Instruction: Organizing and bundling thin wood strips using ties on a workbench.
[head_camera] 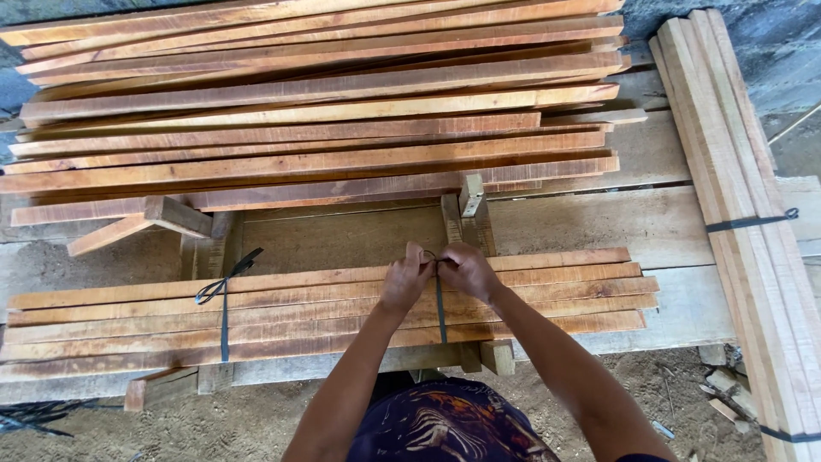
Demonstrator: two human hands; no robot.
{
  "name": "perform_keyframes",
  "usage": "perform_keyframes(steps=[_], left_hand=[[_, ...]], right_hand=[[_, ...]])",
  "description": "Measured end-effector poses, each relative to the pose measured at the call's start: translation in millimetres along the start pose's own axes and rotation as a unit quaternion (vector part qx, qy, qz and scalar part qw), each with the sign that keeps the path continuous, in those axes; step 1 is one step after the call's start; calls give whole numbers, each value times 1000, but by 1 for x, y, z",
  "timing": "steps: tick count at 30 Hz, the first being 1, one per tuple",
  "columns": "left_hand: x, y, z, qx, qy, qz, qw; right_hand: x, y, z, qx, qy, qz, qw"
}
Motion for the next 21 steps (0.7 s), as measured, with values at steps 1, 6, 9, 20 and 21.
perform_keyframes(steps=[1, 6, 9, 20, 21], left_hand=[[-2, 1, 5, -2, -1, 2, 1000], [-9, 3, 20, 42, 86, 97, 991], [-13, 7, 30, 32, 130, 104, 985], [-31, 18, 50, -102, 125, 51, 986], [-42, 24, 60, -120, 85, 29, 989]], right_hand=[[7, -2, 2, 2, -1, 2, 1000], [21, -14, 10, 28, -92, -95, 991], [-13, -15, 3, 58, -128, -153, 978], [-64, -21, -15, 121, -94, -286, 946], [-57, -19, -14, 122, -96, -295, 943]])
Point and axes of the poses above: each hand's wrist, its own y-axis away from the middle knuckle, its own z-axis out of the back of the hand, x = y × z, the point moved 9 cm from there along -y, towards the middle knuckle
